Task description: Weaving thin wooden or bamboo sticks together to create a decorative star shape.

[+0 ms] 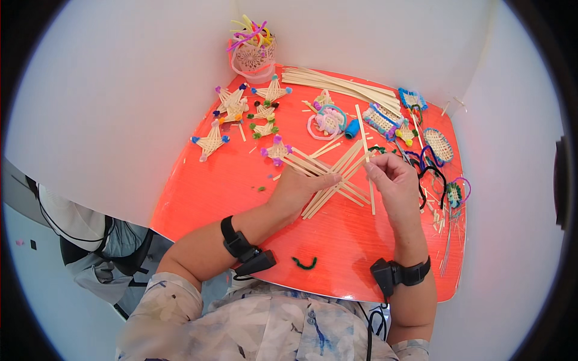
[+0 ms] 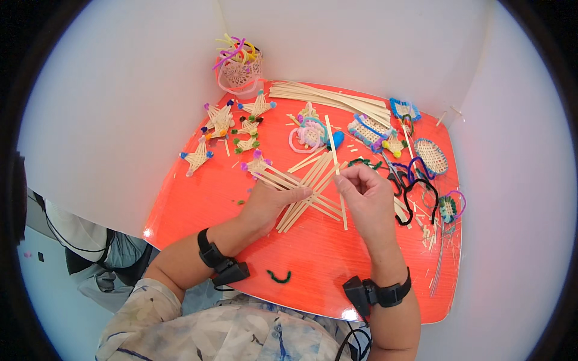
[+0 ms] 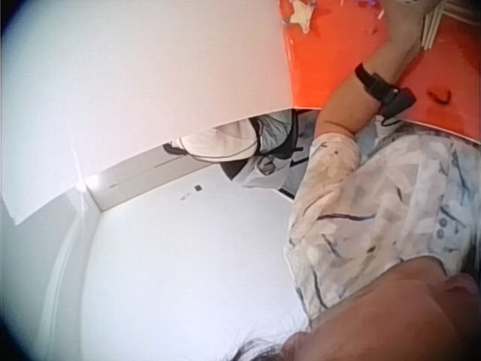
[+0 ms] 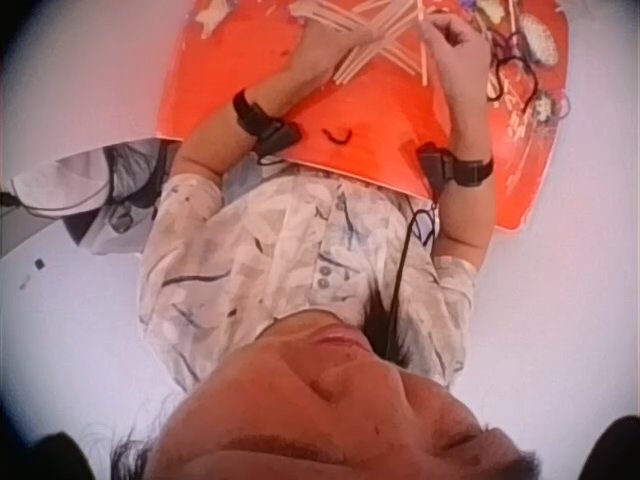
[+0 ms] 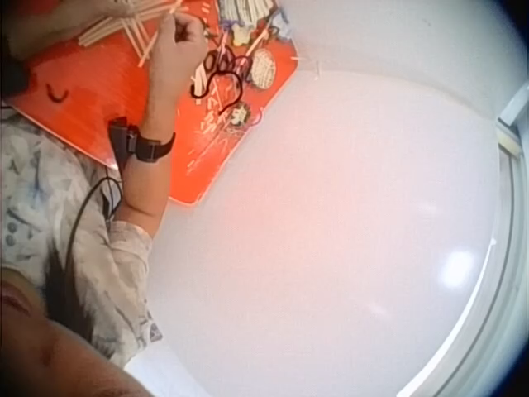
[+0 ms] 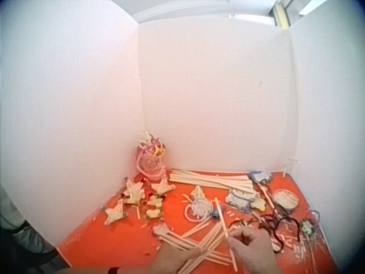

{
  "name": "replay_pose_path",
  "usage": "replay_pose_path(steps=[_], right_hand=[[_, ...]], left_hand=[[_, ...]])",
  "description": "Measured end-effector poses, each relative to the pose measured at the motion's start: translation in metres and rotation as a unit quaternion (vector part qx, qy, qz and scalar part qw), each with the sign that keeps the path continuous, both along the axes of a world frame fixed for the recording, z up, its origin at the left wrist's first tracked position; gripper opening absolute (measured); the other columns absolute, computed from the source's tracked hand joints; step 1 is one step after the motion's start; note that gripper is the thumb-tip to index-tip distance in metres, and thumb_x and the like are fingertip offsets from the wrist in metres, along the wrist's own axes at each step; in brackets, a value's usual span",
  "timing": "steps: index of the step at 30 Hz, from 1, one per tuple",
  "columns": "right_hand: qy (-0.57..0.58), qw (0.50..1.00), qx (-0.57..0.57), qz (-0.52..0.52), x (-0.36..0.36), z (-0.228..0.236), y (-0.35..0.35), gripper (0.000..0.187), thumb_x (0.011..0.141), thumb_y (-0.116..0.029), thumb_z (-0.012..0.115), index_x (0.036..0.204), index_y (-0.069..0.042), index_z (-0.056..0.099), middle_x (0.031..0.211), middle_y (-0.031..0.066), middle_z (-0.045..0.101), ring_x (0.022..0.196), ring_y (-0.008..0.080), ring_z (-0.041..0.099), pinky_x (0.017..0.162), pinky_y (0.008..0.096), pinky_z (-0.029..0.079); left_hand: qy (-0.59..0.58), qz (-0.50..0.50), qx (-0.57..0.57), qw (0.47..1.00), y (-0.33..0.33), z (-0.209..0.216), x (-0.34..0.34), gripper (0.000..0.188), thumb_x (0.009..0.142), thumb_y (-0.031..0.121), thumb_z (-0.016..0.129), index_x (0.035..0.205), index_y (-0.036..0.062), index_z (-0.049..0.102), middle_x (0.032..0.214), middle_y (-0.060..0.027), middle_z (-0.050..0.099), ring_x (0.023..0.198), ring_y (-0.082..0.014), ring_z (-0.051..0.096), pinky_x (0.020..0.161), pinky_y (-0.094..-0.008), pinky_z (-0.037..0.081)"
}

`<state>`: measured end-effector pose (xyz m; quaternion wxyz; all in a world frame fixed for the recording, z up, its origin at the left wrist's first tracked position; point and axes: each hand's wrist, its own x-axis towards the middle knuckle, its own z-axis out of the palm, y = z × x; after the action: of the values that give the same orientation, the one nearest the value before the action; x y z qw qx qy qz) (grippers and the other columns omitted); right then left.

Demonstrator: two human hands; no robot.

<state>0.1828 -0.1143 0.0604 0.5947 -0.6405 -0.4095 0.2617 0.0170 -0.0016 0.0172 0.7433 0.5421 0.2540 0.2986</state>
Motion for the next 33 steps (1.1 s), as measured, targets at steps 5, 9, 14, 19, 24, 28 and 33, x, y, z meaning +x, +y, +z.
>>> replay_pose_path(steps=[5,9,14,19,24,28,33], right_hand=[[0.011,1.000,0.019,0.014,0.003,-0.005,0.000,0.009,0.093,-0.008,0.068,0.090,0.000,0.067,0.075,-0.0037,0.060,0.068,0.0029,0.052,0.062,0.0208,0.042],[-0.011,1.000,0.007,0.012,0.006,-0.005,0.000,0.008,0.092,-0.007,0.068,0.091,0.001,0.067,0.076,-0.0036,0.061,0.068,0.0031,0.052,0.062,0.0211,0.042],[-0.045,0.999,0.001,0.004,0.008,-0.006,0.000,0.009,0.091,-0.007,0.069,0.089,0.001,0.068,0.076,-0.0029,0.061,0.069,0.0041,0.053,0.063,0.0216,0.043],[-0.035,0.999,0.002,0.038,0.005,-0.008,0.002,0.005,0.092,-0.004,0.066,0.092,0.001,0.066,0.077,-0.0022,0.060,0.068,0.0043,0.052,0.061,0.0214,0.042],[0.000,0.999,0.004,0.049,0.004,-0.011,0.002,0.002,0.093,0.000,0.063,0.093,0.001,0.062,0.075,-0.0027,0.054,0.067,0.0035,0.049,0.059,0.0213,0.041],[-0.013,0.999,0.014,0.042,0.003,-0.012,0.003,0.003,0.091,0.001,0.063,0.094,0.001,0.063,0.076,-0.0021,0.055,0.066,0.0042,0.049,0.059,0.0222,0.041],[-0.091,0.995,0.015,0.027,0.007,-0.017,0.001,0.005,0.088,0.000,0.067,0.093,0.002,0.066,0.079,0.0025,0.061,0.069,0.0089,0.055,0.063,0.0257,0.045]], left_hand=[[0.024,-0.013,-0.002,1.000,0.000,0.003,0.000,0.015,0.086,0.004,0.076,0.098,-0.0019,0.069,0.092,-0.0088,0.073,0.082,-0.0142,0.069,0.072,-0.0278,0.056],[0.028,-0.019,-0.012,0.999,0.002,0.003,0.000,0.016,0.086,0.005,0.076,0.098,-0.0018,0.069,0.092,-0.0092,0.072,0.081,-0.0145,0.069,0.072,-0.0276,0.056],[-0.008,-0.022,-0.011,1.000,0.000,0.006,0.000,0.017,0.085,0.005,0.077,0.099,-0.0019,0.069,0.091,-0.0092,0.072,0.081,-0.0146,0.069,0.072,-0.0277,0.056],[-0.002,-0.028,-0.030,0.999,0.005,-0.003,-0.001,0.018,0.090,0.012,0.075,0.100,-0.0017,0.069,0.092,-0.0080,0.072,0.081,-0.0124,0.068,0.070,-0.0272,0.055],[-0.022,-0.041,-0.078,0.996,0.003,-0.002,0.000,0.024,0.095,0.022,0.071,0.101,-0.0015,0.070,0.091,-0.0065,0.072,0.078,-0.0097,0.066,0.067,-0.0266,0.053],[-0.053,-0.046,-0.097,0.993,0.005,-0.004,0.000,0.024,0.096,0.022,0.069,0.102,-0.0007,0.070,0.091,-0.0063,0.073,0.078,-0.0099,0.066,0.068,-0.0264,0.053],[-0.046,-0.048,-0.101,0.993,0.004,-0.002,0.001,0.023,0.095,0.022,0.070,0.101,-0.0003,0.071,0.090,-0.0058,0.073,0.078,-0.0097,0.067,0.067,-0.0258,0.053]])
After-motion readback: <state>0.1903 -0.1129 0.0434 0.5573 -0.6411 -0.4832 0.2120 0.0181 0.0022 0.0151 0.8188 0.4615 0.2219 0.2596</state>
